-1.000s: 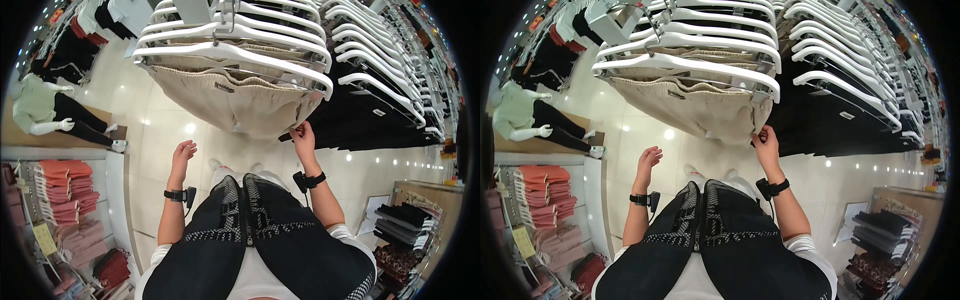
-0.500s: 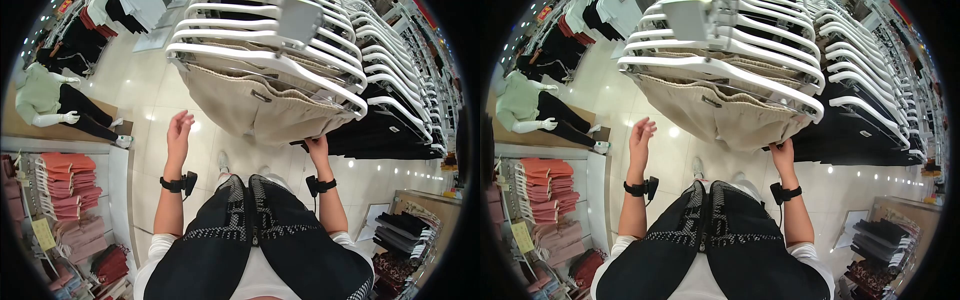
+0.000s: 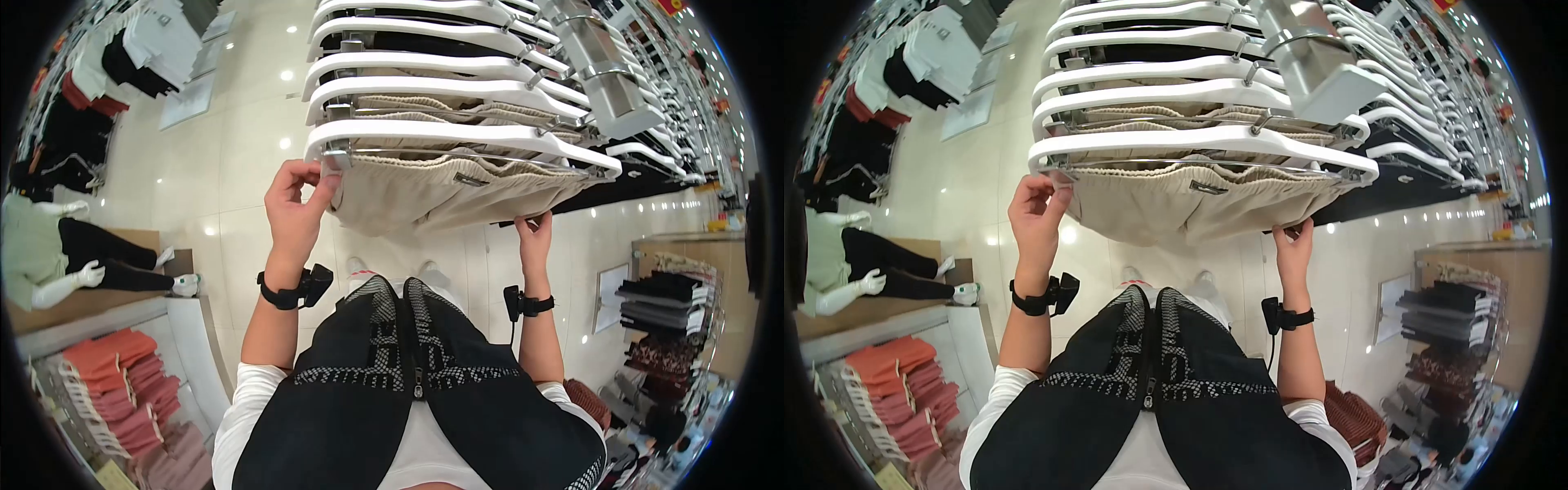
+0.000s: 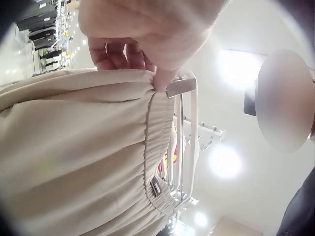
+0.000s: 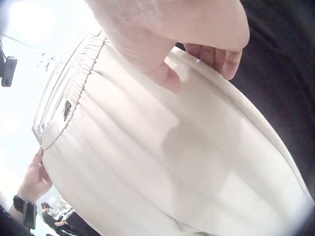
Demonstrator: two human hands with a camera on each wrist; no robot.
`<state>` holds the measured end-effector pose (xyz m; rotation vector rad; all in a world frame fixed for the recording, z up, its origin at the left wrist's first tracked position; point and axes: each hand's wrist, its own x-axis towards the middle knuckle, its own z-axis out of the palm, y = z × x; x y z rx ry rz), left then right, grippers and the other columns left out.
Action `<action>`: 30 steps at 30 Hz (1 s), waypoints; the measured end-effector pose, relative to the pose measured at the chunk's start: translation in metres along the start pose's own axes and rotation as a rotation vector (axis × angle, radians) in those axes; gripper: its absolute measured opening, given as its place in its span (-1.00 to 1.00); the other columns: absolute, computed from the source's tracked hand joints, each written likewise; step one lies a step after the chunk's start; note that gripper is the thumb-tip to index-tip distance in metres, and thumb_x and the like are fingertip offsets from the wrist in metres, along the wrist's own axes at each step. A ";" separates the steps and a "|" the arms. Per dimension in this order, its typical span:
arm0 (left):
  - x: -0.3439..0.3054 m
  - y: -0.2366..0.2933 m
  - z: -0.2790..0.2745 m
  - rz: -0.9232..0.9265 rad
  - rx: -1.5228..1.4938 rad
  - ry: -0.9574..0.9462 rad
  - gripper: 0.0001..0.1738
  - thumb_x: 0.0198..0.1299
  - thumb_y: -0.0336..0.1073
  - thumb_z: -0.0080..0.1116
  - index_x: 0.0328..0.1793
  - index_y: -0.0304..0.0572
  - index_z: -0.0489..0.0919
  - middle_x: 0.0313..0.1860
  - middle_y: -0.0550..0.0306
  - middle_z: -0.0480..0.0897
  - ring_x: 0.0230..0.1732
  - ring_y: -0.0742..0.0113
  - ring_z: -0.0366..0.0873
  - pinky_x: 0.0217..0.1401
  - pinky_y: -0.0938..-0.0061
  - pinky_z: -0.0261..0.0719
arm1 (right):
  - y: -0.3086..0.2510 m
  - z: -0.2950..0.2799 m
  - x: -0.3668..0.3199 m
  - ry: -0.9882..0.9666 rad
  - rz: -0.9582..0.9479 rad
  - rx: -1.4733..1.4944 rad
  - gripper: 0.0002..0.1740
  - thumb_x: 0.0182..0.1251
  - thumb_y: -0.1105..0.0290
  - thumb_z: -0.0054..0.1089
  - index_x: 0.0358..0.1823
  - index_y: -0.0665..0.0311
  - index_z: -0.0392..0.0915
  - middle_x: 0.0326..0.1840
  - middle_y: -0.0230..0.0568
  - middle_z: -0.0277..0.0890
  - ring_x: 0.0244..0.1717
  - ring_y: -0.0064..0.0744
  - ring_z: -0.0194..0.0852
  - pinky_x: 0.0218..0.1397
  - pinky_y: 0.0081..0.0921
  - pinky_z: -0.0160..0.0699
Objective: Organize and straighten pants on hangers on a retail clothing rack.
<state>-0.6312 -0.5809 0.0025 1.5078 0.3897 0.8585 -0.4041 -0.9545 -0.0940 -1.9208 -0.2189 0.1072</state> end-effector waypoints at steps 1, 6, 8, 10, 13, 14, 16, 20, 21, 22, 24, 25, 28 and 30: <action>-0.001 0.000 -0.002 0.005 -0.024 -0.028 -0.71 0.28 -0.46 0.47 0.08 -0.28 0.66 -0.08 0.24 0.70 -0.09 0.47 0.58 0.14 0.46 0.57 | 0.001 -0.001 -0.005 0.038 -0.003 -0.027 -0.39 0.35 0.47 0.40 0.38 0.38 0.38 0.21 -0.12 0.60 0.22 -0.33 0.58 0.23 -0.37 0.56; 0.009 0.009 -0.002 0.041 -0.040 -0.136 -0.74 0.22 -0.52 0.46 0.00 -0.24 0.66 -0.11 0.23 0.68 -0.08 0.45 0.57 0.12 0.46 0.56 | -0.003 -0.004 -0.030 0.142 0.054 -0.066 -0.34 0.37 0.47 0.40 0.46 0.35 0.37 0.37 -0.07 0.55 0.42 -0.26 0.50 0.30 -0.31 0.53; 0.014 0.008 -0.004 0.129 -0.027 -0.180 -0.74 0.20 -0.55 0.45 -0.02 -0.22 0.67 -0.10 0.21 0.65 -0.06 0.43 0.58 0.12 0.45 0.56 | -0.015 -0.003 -0.037 0.167 0.064 -0.102 -0.35 0.39 0.50 0.36 0.48 0.32 0.38 0.44 -0.05 0.51 0.46 -0.25 0.48 0.33 -0.34 0.51; 0.019 0.006 0.002 0.136 -0.068 -0.191 -0.75 0.21 -0.56 0.43 -0.01 -0.21 0.67 -0.06 0.19 0.64 -0.04 0.40 0.58 0.13 0.44 0.55 | -0.020 -0.007 -0.034 0.176 0.045 -0.120 -0.36 0.40 0.50 0.35 0.49 0.30 0.39 0.46 -0.05 0.49 0.46 -0.23 0.47 0.33 -0.36 0.51; 0.021 0.005 -0.001 0.174 -0.050 -0.199 -0.76 0.24 -0.57 0.41 0.00 -0.22 0.68 0.00 0.17 0.62 -0.02 0.38 0.58 0.14 0.44 0.54 | -0.037 -0.011 -0.031 0.219 -0.020 -0.087 -0.37 0.41 0.52 0.33 0.50 0.30 0.40 0.46 -0.05 0.50 0.50 -0.22 0.46 0.34 -0.37 0.51; 0.022 0.005 0.000 0.191 -0.031 -0.202 -0.77 0.26 -0.57 0.40 0.00 -0.22 0.68 0.01 0.17 0.61 -0.02 0.37 0.58 0.15 0.44 0.53 | -0.042 -0.014 -0.028 0.236 -0.047 -0.069 -0.37 0.42 0.53 0.32 0.50 0.30 0.40 0.46 -0.05 0.50 0.51 -0.22 0.46 0.34 -0.36 0.51; 0.023 0.005 -0.002 0.161 -0.024 -0.204 -0.78 0.27 -0.56 0.41 0.01 -0.23 0.67 0.00 0.17 0.62 -0.01 0.37 0.58 0.16 0.45 0.53 | -0.055 -0.021 -0.024 0.250 -0.109 -0.031 -0.40 0.46 0.53 0.27 0.51 0.30 0.40 0.48 -0.01 0.49 0.54 -0.22 0.44 0.37 -0.37 0.48; 0.018 0.003 0.004 0.122 0.014 -0.125 -0.79 0.32 -0.53 0.41 0.03 -0.27 0.65 -0.01 0.17 0.63 0.02 0.38 0.57 0.20 0.44 0.53 | -0.090 -0.033 -0.015 0.256 -0.191 0.049 -0.44 0.54 0.48 0.17 0.53 0.30 0.38 0.50 0.01 0.48 0.55 -0.21 0.42 0.51 -0.33 0.39; 0.016 -0.001 0.004 0.106 -0.025 -0.118 -0.76 0.35 -0.50 0.40 0.08 -0.30 0.62 -0.01 0.18 0.63 0.04 0.40 0.57 0.22 0.45 0.53 | -0.098 -0.034 -0.012 0.247 -0.211 0.057 -0.45 0.56 0.46 0.15 0.54 0.30 0.38 0.50 0.01 0.48 0.56 -0.21 0.41 0.55 -0.30 0.36; 0.015 -0.001 0.003 0.108 -0.032 -0.101 -0.75 0.36 -0.49 0.40 0.10 -0.29 0.61 -0.01 0.19 0.63 0.04 0.40 0.57 0.23 0.45 0.54 | -0.104 -0.035 -0.009 0.239 -0.231 0.064 -0.46 0.58 0.44 0.13 0.54 0.30 0.37 0.50 0.00 0.48 0.57 -0.21 0.40 0.60 -0.28 0.33; 0.012 -0.001 0.004 0.113 -0.044 -0.063 -0.73 0.38 -0.49 0.39 0.14 -0.29 0.59 0.00 0.20 0.62 0.05 0.40 0.58 0.23 0.46 0.55 | -0.114 -0.034 0.000 0.209 -0.261 0.103 -0.47 0.59 0.44 0.15 0.53 0.31 0.38 0.48 -0.03 0.49 0.53 -0.24 0.42 0.59 -0.28 0.34; 0.010 -0.002 0.005 0.114 -0.037 -0.033 -0.70 0.40 -0.47 0.38 0.18 -0.28 0.57 -0.02 0.21 0.63 0.05 0.40 0.60 0.24 0.46 0.57 | -0.116 -0.035 0.005 0.192 -0.278 0.125 -0.48 0.60 0.43 0.15 0.52 0.32 0.38 0.47 -0.04 0.50 0.52 -0.25 0.43 0.58 -0.28 0.35; 0.007 -0.004 0.006 0.113 0.017 0.026 -0.72 0.41 -0.46 0.39 0.16 -0.28 0.56 -0.05 0.21 0.64 0.04 0.40 0.62 0.25 0.44 0.58 | -0.113 -0.037 0.023 0.124 -0.355 0.164 -0.49 0.56 0.42 0.25 0.47 0.32 0.43 0.39 -0.11 0.53 0.41 -0.35 0.48 0.43 -0.39 0.46; 0.003 -0.005 0.008 0.114 0.060 0.075 -0.75 0.53 -0.27 0.30 0.16 -0.24 0.57 -0.03 0.25 0.66 -0.01 0.49 0.57 0.19 0.52 0.52 | -0.112 -0.035 0.031 0.060 -0.350 0.290 -0.61 0.53 0.48 0.31 0.31 0.33 0.50 0.23 -0.22 0.61 0.20 -0.48 0.56 0.29 -0.47 0.54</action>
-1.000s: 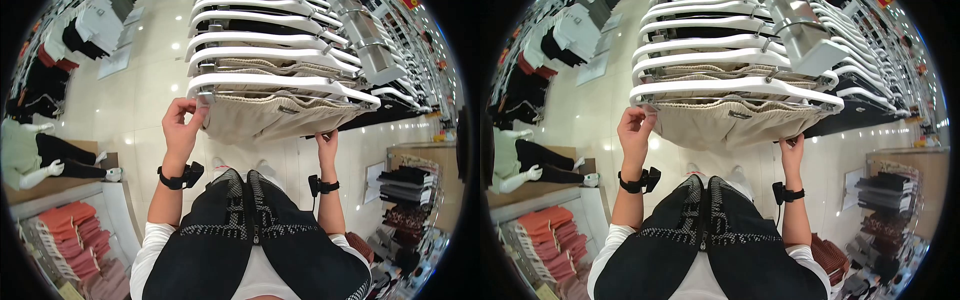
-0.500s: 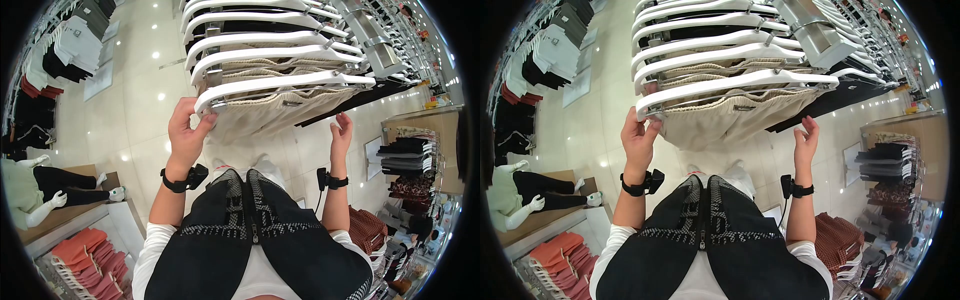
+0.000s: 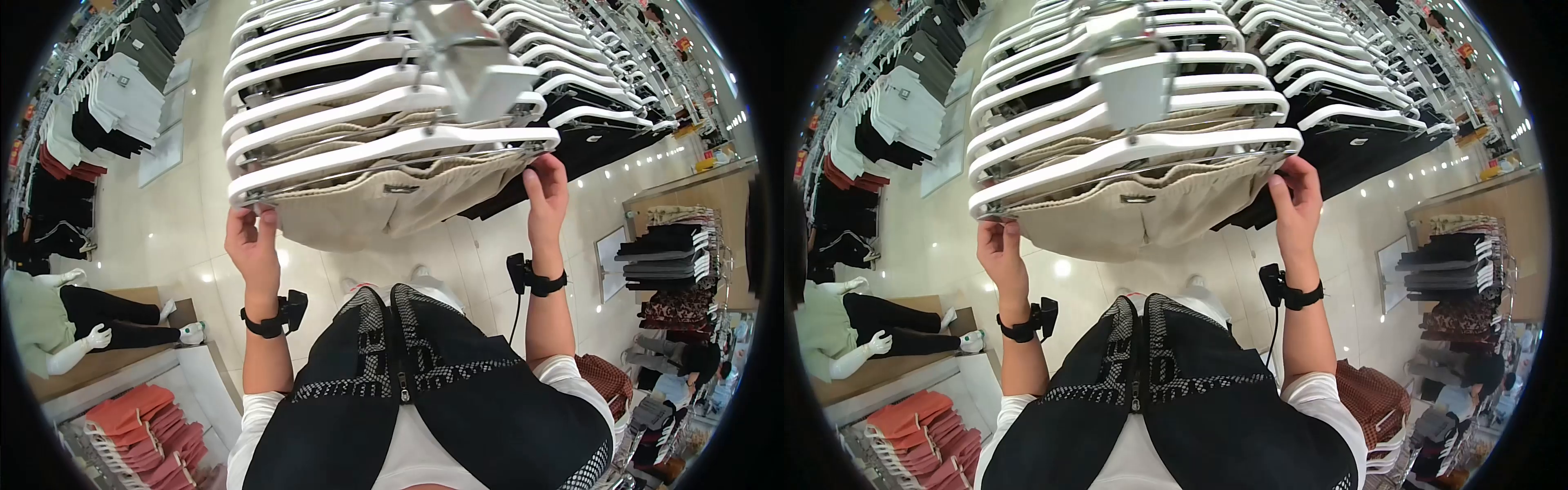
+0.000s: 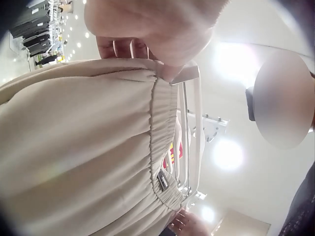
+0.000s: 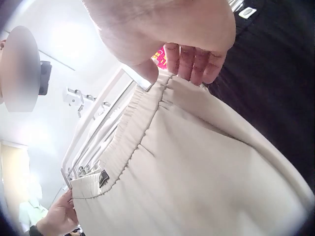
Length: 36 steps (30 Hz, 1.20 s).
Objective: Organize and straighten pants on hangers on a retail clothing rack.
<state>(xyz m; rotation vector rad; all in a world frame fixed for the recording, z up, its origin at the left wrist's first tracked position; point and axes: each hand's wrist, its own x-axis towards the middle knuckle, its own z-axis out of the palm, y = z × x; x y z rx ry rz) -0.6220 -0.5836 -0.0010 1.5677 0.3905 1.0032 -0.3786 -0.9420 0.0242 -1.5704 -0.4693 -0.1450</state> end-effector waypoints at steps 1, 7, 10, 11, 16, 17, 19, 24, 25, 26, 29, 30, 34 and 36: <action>-0.002 0.001 0.003 -0.019 0.013 0.020 -0.75 0.54 -0.27 0.29 0.15 -0.25 0.57 -0.01 0.24 0.66 0.02 0.48 0.57 0.22 0.50 0.51 | 0.007 -0.005 0.006 -0.039 0.014 0.036 -0.65 0.52 0.50 0.31 0.26 0.33 0.51 0.19 -0.24 0.62 0.16 -0.49 0.57 0.26 -0.48 0.55; -0.008 0.008 0.008 -0.010 0.116 0.141 -0.73 0.60 -0.28 0.19 0.27 -0.28 0.56 0.11 0.17 0.64 0.17 0.44 0.53 0.39 0.42 0.44 | 0.018 -0.012 0.029 -0.205 -0.008 0.112 -0.85 0.46 0.53 0.37 0.00 0.31 0.63 -0.09 -0.41 0.62 -0.05 -0.60 0.55 0.10 -0.55 0.53; -0.011 0.015 0.016 0.017 0.181 0.231 -0.73 0.61 -0.28 0.18 0.27 -0.27 0.54 0.13 0.17 0.62 0.18 0.43 0.52 0.38 0.42 0.44 | 0.020 -0.014 0.038 -0.301 -0.024 0.132 -0.85 0.43 0.54 0.38 -0.02 0.32 0.65 -0.11 -0.40 0.61 -0.09 -0.59 0.53 0.07 -0.55 0.51; -0.014 0.010 0.011 0.004 0.191 0.200 -0.60 0.59 -0.31 0.18 0.43 -0.30 0.45 0.26 0.11 0.58 0.26 0.38 0.51 0.42 0.40 0.44 | 0.021 -0.016 0.041 -0.327 -0.037 0.120 -0.84 0.42 0.54 0.38 -0.02 0.31 0.66 -0.11 -0.39 0.61 -0.10 -0.59 0.52 0.07 -0.55 0.51; -0.025 0.028 0.032 -0.030 0.208 0.161 -0.18 0.51 -0.34 0.24 0.77 -0.30 0.10 0.60 -0.03 0.37 0.55 0.20 0.36 0.62 0.29 0.31 | 0.022 -0.015 0.048 -0.405 -0.060 0.102 -0.52 0.39 0.44 0.44 0.29 0.32 0.55 0.06 -0.27 0.63 0.07 -0.46 0.57 0.22 -0.45 0.53; -0.025 0.031 0.036 -0.028 0.230 0.171 -0.16 0.50 -0.33 0.25 0.77 -0.30 0.09 0.61 -0.04 0.35 0.56 0.19 0.35 0.64 0.28 0.29 | 0.020 -0.011 0.048 -0.388 -0.097 0.101 -0.43 0.38 0.42 0.46 0.39 0.31 0.50 0.12 -0.23 0.61 0.14 -0.41 0.57 0.27 -0.42 0.52; -0.027 0.033 0.041 -0.049 0.224 0.209 -0.18 0.48 -0.29 0.30 0.73 -0.32 0.17 0.59 -0.03 0.40 0.55 0.19 0.36 0.65 0.27 0.25 | 0.015 -0.011 0.052 -0.429 -0.138 0.063 -0.12 0.34 0.36 0.50 0.64 0.28 0.27 0.42 -0.08 0.46 0.42 -0.22 0.45 0.45 -0.30 0.44; -0.036 0.030 0.023 -0.154 0.137 0.179 -0.35 0.38 -0.30 0.42 0.52 -0.31 0.43 0.33 0.09 0.62 0.35 0.33 0.52 0.52 0.38 0.35 | 0.028 -0.006 0.049 -0.430 -0.098 0.010 0.03 0.28 0.30 0.54 0.70 0.32 0.15 0.68 0.02 0.15 0.53 -0.16 0.31 0.54 -0.21 0.40; -0.037 0.028 0.021 -0.160 0.127 0.162 -0.33 0.40 -0.28 0.41 0.54 -0.31 0.41 0.36 0.08 0.61 0.38 0.31 0.51 0.55 0.35 0.32 | 0.028 -0.003 0.049 -0.397 -0.105 0.073 0.05 0.27 0.30 0.54 0.72 0.31 0.12 0.69 0.02 0.14 0.52 -0.16 0.32 0.54 -0.21 0.39; -0.038 0.026 0.017 -0.165 0.115 0.146 -0.31 0.41 -0.26 0.41 0.56 -0.31 0.39 0.39 0.07 0.60 0.41 0.29 0.50 0.58 0.32 0.30 | 0.027 0.001 0.048 -0.364 -0.112 0.134 0.08 0.27 0.30 0.54 0.74 0.31 0.08 0.70 0.03 0.13 0.51 -0.15 0.33 0.55 -0.20 0.39; -0.034 0.023 0.016 -0.135 0.078 0.127 -0.25 0.35 -0.27 0.46 0.58 -0.29 0.37 0.41 0.06 0.59 0.44 0.27 0.49 0.59 0.30 0.31 | 0.025 0.004 0.050 -0.384 -0.085 0.078 0.14 0.25 0.28 0.57 0.76 0.34 0.03 0.64 0.02 0.22 0.46 -0.21 0.38 0.56 -0.23 0.34; -0.029 0.022 0.019 -0.107 0.061 0.116 -0.24 0.34 -0.27 0.47 0.59 -0.28 0.37 0.41 0.05 0.59 0.44 0.27 0.49 0.60 0.30 0.31 | 0.028 0.007 0.049 -0.373 -0.080 0.110 0.15 0.24 0.27 0.58 0.75 0.34 0.04 0.60 -0.01 0.28 0.45 -0.23 0.39 0.55 -0.25 0.35; -0.007 0.015 0.009 -0.131 0.063 0.006 0.02 0.18 -0.37 0.51 0.75 -0.30 0.22 0.44 0.06 0.56 0.38 0.26 0.49 0.56 0.30 0.34 | 0.032 0.003 0.047 -0.321 -0.009 0.268 0.08 0.33 0.01 0.55 0.70 0.36 0.15 0.57 -0.21 0.37 0.47 -0.31 0.39 0.55 -0.29 0.31; 0.002 0.009 0.006 -0.083 0.048 -0.063 0.01 0.17 -0.38 0.55 0.72 -0.29 0.26 0.32 0.12 0.59 0.26 0.34 0.52 0.40 0.35 0.49 | 0.058 -0.008 0.035 -0.254 0.112 0.457 0.03 0.57 -0.32 0.10 0.73 0.34 0.12 0.72 -0.19 0.22 0.69 -0.18 0.16 0.73 -0.17 0.07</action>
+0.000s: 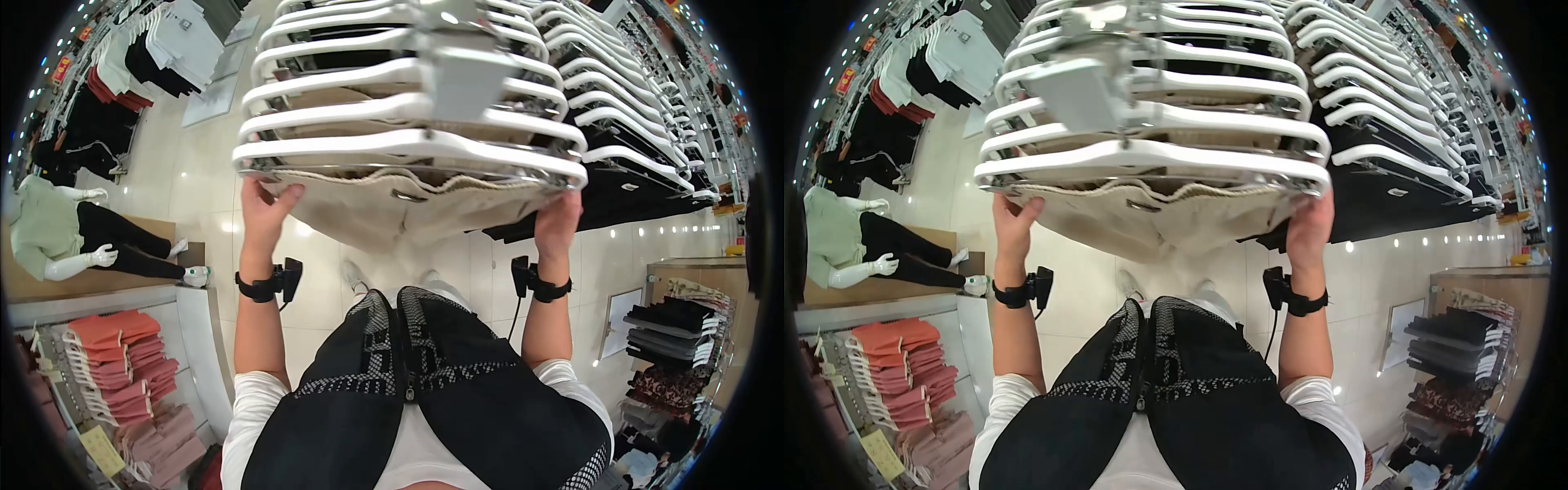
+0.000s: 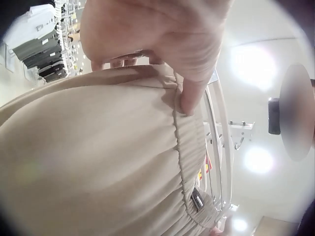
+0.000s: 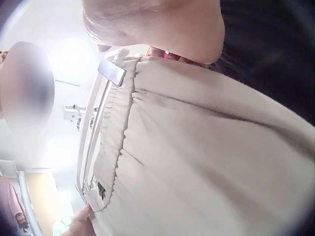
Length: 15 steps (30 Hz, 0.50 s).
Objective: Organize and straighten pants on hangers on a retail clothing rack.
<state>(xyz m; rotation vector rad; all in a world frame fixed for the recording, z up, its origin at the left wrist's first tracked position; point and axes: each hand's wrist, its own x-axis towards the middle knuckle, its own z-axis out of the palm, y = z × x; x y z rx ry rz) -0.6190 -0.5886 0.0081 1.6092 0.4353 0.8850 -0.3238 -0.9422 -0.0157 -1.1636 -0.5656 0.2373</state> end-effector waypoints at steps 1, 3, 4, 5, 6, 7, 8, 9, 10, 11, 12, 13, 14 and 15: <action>0.001 -0.002 -0.001 -0.056 -0.031 -0.021 -0.09 0.17 -0.38 0.56 0.62 -0.28 0.34 0.27 0.12 0.59 0.24 0.34 0.53 0.37 0.36 0.51 | -0.001 0.001 -0.006 -0.062 -0.102 0.035 0.09 0.59 -0.49 -0.25 0.75 0.31 0.08 0.78 -0.21 0.13 0.77 -0.13 0.03 0.78 -0.10 -0.02; 0.004 -0.004 -0.002 -0.103 -0.068 -0.041 -0.34 0.16 -0.41 0.57 0.36 -0.24 0.48 0.21 0.09 0.60 0.21 0.33 0.56 0.32 0.35 0.56 | -0.003 0.012 -0.012 0.191 -0.021 0.187 0.12 0.59 -0.53 -0.34 0.73 0.35 0.12 0.78 -0.17 0.13 0.73 -0.13 0.08 0.78 -0.08 -0.04; 0.002 -0.010 -0.003 -0.129 -0.094 -0.067 -0.27 0.16 -0.40 0.57 0.43 -0.25 0.45 0.24 0.10 0.60 0.26 0.30 0.57 0.37 0.33 0.55 | -0.012 0.024 -0.010 0.289 -0.001 0.223 0.13 0.58 -0.54 -0.37 0.73 0.37 0.13 0.78 -0.16 0.13 0.72 -0.12 0.10 0.78 -0.07 -0.04; 0.002 -0.012 -0.006 -0.160 -0.093 -0.101 -0.23 0.15 -0.39 0.58 0.47 -0.24 0.43 0.26 0.10 0.60 0.28 0.29 0.57 0.39 0.32 0.54 | -0.023 0.039 -0.008 0.329 0.021 0.242 0.14 0.58 -0.55 -0.38 0.70 0.40 0.16 0.76 -0.13 0.15 0.70 -0.11 0.12 0.78 -0.08 -0.02; 0.002 -0.014 -0.009 -0.191 -0.093 -0.136 -0.18 0.14 -0.38 0.59 0.50 -0.24 0.40 0.28 0.10 0.59 0.31 0.28 0.57 0.41 0.31 0.53 | -0.022 0.043 -0.006 0.372 0.044 0.233 0.14 0.58 -0.55 -0.39 0.71 0.39 0.15 0.75 -0.09 0.16 0.71 -0.10 0.10 0.78 -0.10 -0.04; 0.006 -0.011 -0.010 -0.199 -0.099 -0.192 -0.09 0.12 -0.33 0.62 0.56 -0.23 0.36 0.31 0.11 0.58 0.36 0.27 0.54 0.45 0.29 0.49 | -0.022 0.039 -0.003 0.416 0.067 0.225 0.14 0.59 -0.54 -0.40 0.72 0.38 0.14 0.74 -0.06 0.18 0.72 -0.09 0.09 0.78 -0.11 -0.05; 0.007 -0.019 -0.013 -0.200 -0.113 -0.235 -0.02 0.08 -0.28 0.68 0.57 -0.20 0.30 0.36 0.11 0.53 0.40 0.27 0.50 0.48 0.29 0.48 | -0.020 0.039 -0.001 0.462 0.090 0.218 0.13 0.59 -0.54 -0.41 0.73 0.37 0.12 0.73 -0.03 0.19 0.73 -0.08 0.07 0.78 -0.13 -0.06; 0.006 -0.021 -0.014 -0.211 -0.200 -0.256 0.01 0.06 -0.27 0.71 0.56 -0.18 0.27 0.38 0.11 0.51 0.42 0.27 0.48 0.50 0.29 0.47 | -0.025 0.055 0.004 0.524 0.098 0.184 0.13 0.58 -0.56 -0.37 0.73 0.33 0.11 0.71 -0.11 0.21 0.70 -0.09 0.12 0.77 -0.17 -0.02; 0.005 -0.020 -0.013 -0.223 -0.286 -0.276 0.05 0.04 -0.26 0.73 0.56 -0.16 0.24 0.39 0.12 0.49 0.44 0.27 0.47 0.52 0.28 0.46 | -0.028 0.065 0.007 0.550 0.121 0.187 0.11 0.58 -0.55 -0.37 0.73 0.30 0.11 0.71 -0.13 0.21 0.69 -0.11 0.12 0.76 -0.17 0.00; 0.007 -0.016 -0.012 -0.266 -0.400 -0.283 0.09 0.01 -0.25 0.76 0.55 -0.15 0.20 0.40 0.12 0.47 0.45 0.27 0.45 0.54 0.27 0.46 | -0.029 0.072 0.011 0.576 0.145 0.190 0.10 0.59 -0.54 -0.36 0.73 0.28 0.11 0.71 -0.16 0.21 0.69 -0.13 0.13 0.75 -0.16 0.01; 0.010 -0.020 -0.015 -0.230 -0.434 -0.302 0.10 -0.03 -0.31 0.76 0.55 -0.15 0.22 0.40 0.10 0.49 0.46 0.27 0.46 0.54 0.27 0.48 | -0.030 0.076 0.014 0.602 0.170 0.193 0.08 0.59 -0.54 -0.35 0.74 0.25 0.11 0.72 -0.18 0.21 0.69 -0.15 0.14 0.75 -0.16 0.03; 0.013 -0.022 -0.018 -0.201 -0.385 -0.338 0.09 -0.06 -0.34 0.76 0.54 -0.16 0.24 0.40 0.09 0.51 0.46 0.26 0.47 0.53 0.27 0.49 | -0.027 0.077 0.015 0.601 0.127 0.180 -0.02 0.64 -0.46 -0.31 0.73 0.19 0.13 0.70 -0.24 0.24 0.68 -0.18 0.14 0.74 -0.16 0.06; 0.018 -0.022 -0.020 -0.169 -0.333 -0.374 0.08 -0.08 -0.37 0.75 0.53 -0.16 0.27 0.40 0.08 0.52 0.46 0.26 0.48 0.52 0.28 0.50 | -0.026 0.078 0.014 0.611 0.095 0.126 -0.02 0.63 -0.46 -0.29 0.73 0.17 0.12 0.71 -0.23 0.21 0.69 -0.16 0.13 0.75 -0.14 0.05; 0.022 -0.019 -0.021 -0.266 -0.346 -0.404 0.09 -0.13 -0.41 0.75 0.54 -0.18 0.30 0.41 0.08 0.55 0.46 0.24 0.49 0.53 0.28 0.50 | -0.024 0.076 0.015 0.619 0.064 0.074 -0.01 0.62 -0.47 -0.26 0.74 0.14 0.12 0.73 -0.22 0.19 0.69 -0.15 0.13 0.76 -0.12 0.05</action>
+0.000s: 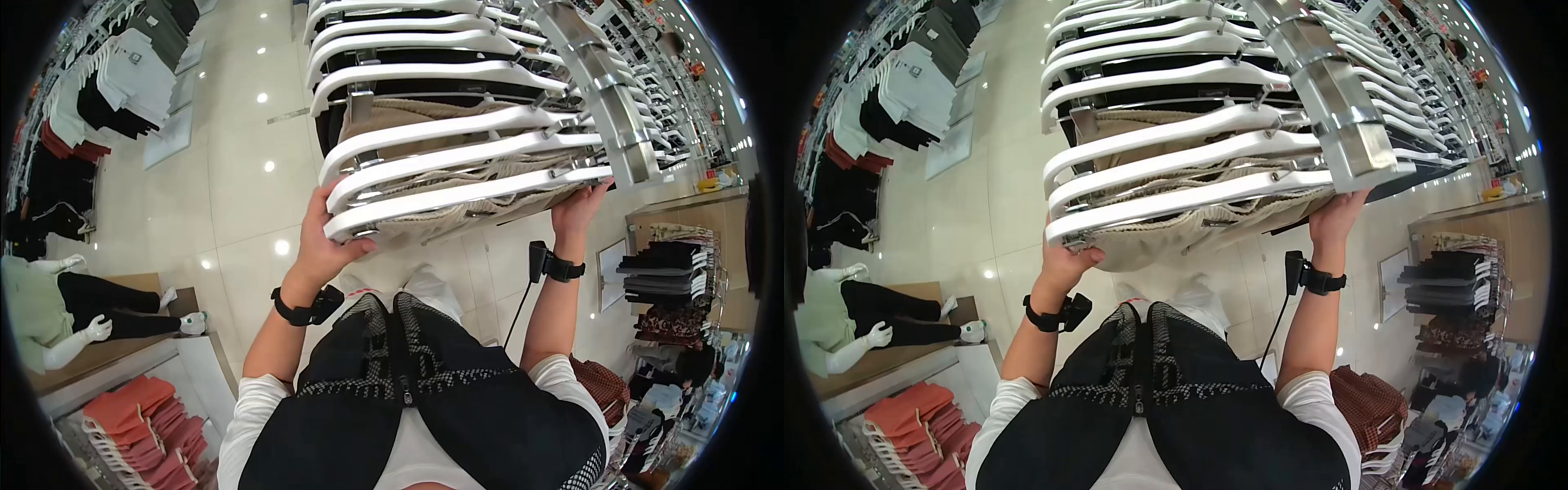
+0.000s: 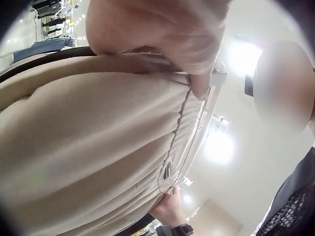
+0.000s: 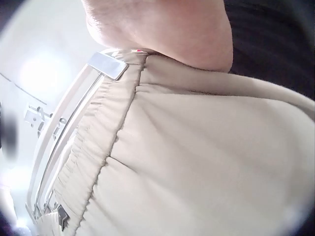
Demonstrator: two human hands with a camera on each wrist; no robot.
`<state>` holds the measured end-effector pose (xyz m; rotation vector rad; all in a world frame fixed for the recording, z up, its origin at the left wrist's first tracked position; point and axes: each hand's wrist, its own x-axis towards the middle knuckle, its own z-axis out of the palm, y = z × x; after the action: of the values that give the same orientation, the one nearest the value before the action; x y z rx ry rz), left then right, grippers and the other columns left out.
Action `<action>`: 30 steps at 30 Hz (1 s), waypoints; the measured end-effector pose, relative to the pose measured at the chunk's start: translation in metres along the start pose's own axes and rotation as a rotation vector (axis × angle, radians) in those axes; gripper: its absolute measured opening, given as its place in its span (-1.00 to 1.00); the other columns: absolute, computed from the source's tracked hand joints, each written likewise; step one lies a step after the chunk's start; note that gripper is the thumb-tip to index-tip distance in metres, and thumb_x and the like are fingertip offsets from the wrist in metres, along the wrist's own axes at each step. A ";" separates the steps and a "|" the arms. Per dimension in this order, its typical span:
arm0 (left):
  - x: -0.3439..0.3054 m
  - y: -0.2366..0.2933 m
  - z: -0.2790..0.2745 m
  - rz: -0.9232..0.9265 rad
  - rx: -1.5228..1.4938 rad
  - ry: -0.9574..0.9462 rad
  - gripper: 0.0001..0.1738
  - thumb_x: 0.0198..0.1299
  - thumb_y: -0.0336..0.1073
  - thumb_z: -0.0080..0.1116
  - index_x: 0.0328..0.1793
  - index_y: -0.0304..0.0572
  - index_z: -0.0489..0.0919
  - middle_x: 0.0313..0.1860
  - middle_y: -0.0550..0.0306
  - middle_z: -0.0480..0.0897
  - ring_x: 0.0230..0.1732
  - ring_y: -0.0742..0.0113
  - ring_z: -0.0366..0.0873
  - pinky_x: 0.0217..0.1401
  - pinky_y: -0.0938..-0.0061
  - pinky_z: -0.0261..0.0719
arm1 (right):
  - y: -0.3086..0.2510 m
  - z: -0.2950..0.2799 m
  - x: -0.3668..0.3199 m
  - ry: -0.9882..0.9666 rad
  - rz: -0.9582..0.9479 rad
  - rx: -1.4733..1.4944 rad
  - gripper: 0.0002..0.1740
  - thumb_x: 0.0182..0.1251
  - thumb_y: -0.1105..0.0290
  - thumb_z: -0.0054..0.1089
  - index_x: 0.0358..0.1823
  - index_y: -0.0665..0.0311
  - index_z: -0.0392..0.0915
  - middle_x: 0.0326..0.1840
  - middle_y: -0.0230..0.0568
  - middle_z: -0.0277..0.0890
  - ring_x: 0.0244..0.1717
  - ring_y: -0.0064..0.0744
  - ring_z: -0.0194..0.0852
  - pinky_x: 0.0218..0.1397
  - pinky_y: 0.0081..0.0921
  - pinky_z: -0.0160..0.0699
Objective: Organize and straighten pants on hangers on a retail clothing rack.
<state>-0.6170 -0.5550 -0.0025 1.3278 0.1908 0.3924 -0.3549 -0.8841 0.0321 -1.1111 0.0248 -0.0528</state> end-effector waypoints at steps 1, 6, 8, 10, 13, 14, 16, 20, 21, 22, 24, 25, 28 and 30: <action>0.002 0.000 -0.005 -0.004 0.112 -0.015 0.13 -0.16 -0.40 0.75 0.57 -0.20 0.31 0.40 0.08 0.53 0.44 0.23 0.50 0.53 0.27 0.49 | 0.003 -0.002 0.003 0.005 -0.043 -0.037 -0.01 0.61 -0.48 -0.23 0.75 0.12 0.11 0.75 -0.21 0.16 0.70 -0.14 0.12 0.76 -0.10 0.04; 0.023 -0.014 -0.016 0.174 0.307 0.027 0.09 -0.10 -0.34 0.69 0.59 -0.18 0.31 0.38 0.06 0.50 0.40 0.20 0.50 0.54 0.22 0.45 | 0.008 -0.011 0.002 0.044 0.030 0.052 -0.09 0.63 -0.42 -0.26 0.70 0.11 0.21 0.66 -0.17 0.32 0.65 -0.11 0.23 0.73 -0.07 0.14; 0.024 -0.015 -0.016 0.021 0.224 0.014 0.07 -0.09 -0.31 0.69 0.58 -0.18 0.32 0.38 0.04 0.50 0.41 0.17 0.49 0.54 0.20 0.44 | 0.011 -0.005 0.001 0.140 0.044 0.034 -0.14 0.64 -0.38 -0.24 0.67 0.08 0.26 0.60 -0.19 0.39 0.61 -0.13 0.28 0.70 -0.08 0.19; 0.023 -0.026 -0.022 -0.010 0.277 -0.011 0.08 -0.11 -0.34 0.70 0.56 -0.18 0.31 0.38 0.01 0.51 0.43 0.16 0.50 0.54 0.19 0.46 | 0.031 -0.041 0.024 0.159 0.093 0.058 -0.18 0.59 -0.42 -0.20 0.52 0.04 0.41 0.43 -0.25 0.50 0.48 -0.12 0.39 0.61 -0.03 0.30; 0.022 -0.021 -0.019 0.062 0.206 -0.022 0.10 -0.12 -0.38 0.72 0.55 -0.17 0.26 0.39 -0.04 0.51 0.43 0.14 0.51 0.53 0.19 0.50 | 0.051 -0.086 0.053 0.024 0.122 0.065 -0.21 0.62 -0.41 -0.22 0.47 0.07 0.46 0.41 -0.26 0.51 0.43 -0.14 0.44 0.53 -0.05 0.43; 0.023 -0.013 -0.013 0.086 0.094 -0.021 0.11 -0.10 -0.38 0.72 0.56 -0.16 0.23 0.41 -0.04 0.50 0.42 0.14 0.53 0.53 0.19 0.52 | 0.057 -0.096 0.061 -0.016 0.128 0.065 -0.21 0.63 -0.40 -0.23 0.45 0.08 0.48 0.41 -0.26 0.51 0.42 -0.15 0.45 0.50 -0.05 0.47; 0.030 -0.032 -0.020 -0.203 -0.203 0.038 0.12 -0.07 -0.30 0.73 0.58 -0.16 0.22 0.45 -0.03 0.45 0.46 0.14 0.48 0.56 0.17 0.47 | 0.064 -0.105 0.075 -0.065 0.129 0.065 -0.23 0.65 -0.38 -0.23 0.44 0.09 0.49 0.41 -0.26 0.51 0.41 -0.16 0.47 0.48 -0.06 0.51; 0.041 -0.035 -0.030 0.070 0.188 0.028 0.36 -0.04 -0.14 0.74 0.78 -0.16 0.02 0.64 -0.11 0.26 0.66 0.02 0.25 0.73 0.09 0.22 | 0.075 -0.115 0.086 -0.052 0.140 0.081 -0.27 0.67 -0.31 -0.21 0.46 0.11 0.46 0.42 -0.24 0.51 0.42 -0.18 0.46 0.50 -0.08 0.49; 0.044 -0.030 -0.028 0.046 0.141 -0.005 0.36 -0.04 -0.14 0.74 0.78 -0.16 0.02 0.64 -0.11 0.28 0.66 0.04 0.26 0.73 0.09 0.22 | 0.077 -0.116 0.082 -0.039 0.142 0.082 -0.28 0.67 -0.29 -0.21 0.47 0.12 0.46 0.43 -0.24 0.50 0.42 -0.18 0.46 0.50 -0.09 0.48; 0.048 -0.026 -0.025 0.021 0.095 -0.037 0.37 -0.04 -0.14 0.75 0.79 -0.17 0.03 0.65 -0.11 0.29 0.66 0.06 0.26 0.73 0.09 0.22 | 0.078 -0.118 0.078 -0.029 0.145 0.080 -0.29 0.67 -0.28 -0.21 0.48 0.12 0.45 0.43 -0.24 0.50 0.43 -0.18 0.46 0.51 -0.09 0.48; 0.054 -0.024 -0.027 -0.064 0.013 -0.130 0.35 -0.04 -0.15 0.76 0.79 -0.19 0.05 0.63 -0.10 0.35 0.64 0.10 0.30 0.72 0.09 0.22 | 0.077 -0.116 0.070 -0.020 0.137 0.073 -0.30 0.68 -0.24 -0.20 0.49 0.13 0.44 0.44 -0.23 0.50 0.43 -0.19 0.45 0.52 -0.10 0.47; 0.059 -0.024 -0.031 -0.062 0.017 -0.173 0.31 -0.07 -0.15 0.76 0.74 -0.20 0.13 0.58 -0.09 0.36 0.61 0.09 0.31 0.70 0.10 0.25 | 0.075 -0.113 0.067 -0.014 0.131 0.066 -0.31 0.69 -0.22 -0.20 0.49 0.14 0.43 0.44 -0.23 0.50 0.44 -0.19 0.45 0.53 -0.10 0.46; 0.078 -0.006 -0.040 0.098 0.200 -0.289 0.18 -0.17 -0.16 0.79 0.60 -0.25 0.35 0.45 -0.07 0.39 0.51 0.07 0.37 0.64 0.11 0.32 | 0.068 -0.099 0.052 0.017 0.099 0.056 -0.34 0.70 -0.17 -0.18 0.51 0.15 0.41 0.46 -0.22 0.49 0.44 -0.21 0.45 0.54 -0.12 0.45; 0.094 0.003 -0.057 0.248 0.419 -0.391 0.24 -0.25 0.01 0.83 0.58 -0.26 0.39 0.32 -0.09 0.30 0.42 -0.07 0.31 0.60 0.04 0.30 | 0.061 -0.090 0.035 0.050 0.071 0.050 -0.35 0.71 -0.14 -0.18 0.52 0.16 0.40 0.46 -0.21 0.49 0.45 -0.21 0.44 0.55 -0.13 0.44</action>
<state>-0.5510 -0.4671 -0.0047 1.8211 -0.2345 0.3001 -0.3225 -0.9393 -0.0624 -1.0578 0.1078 -0.0174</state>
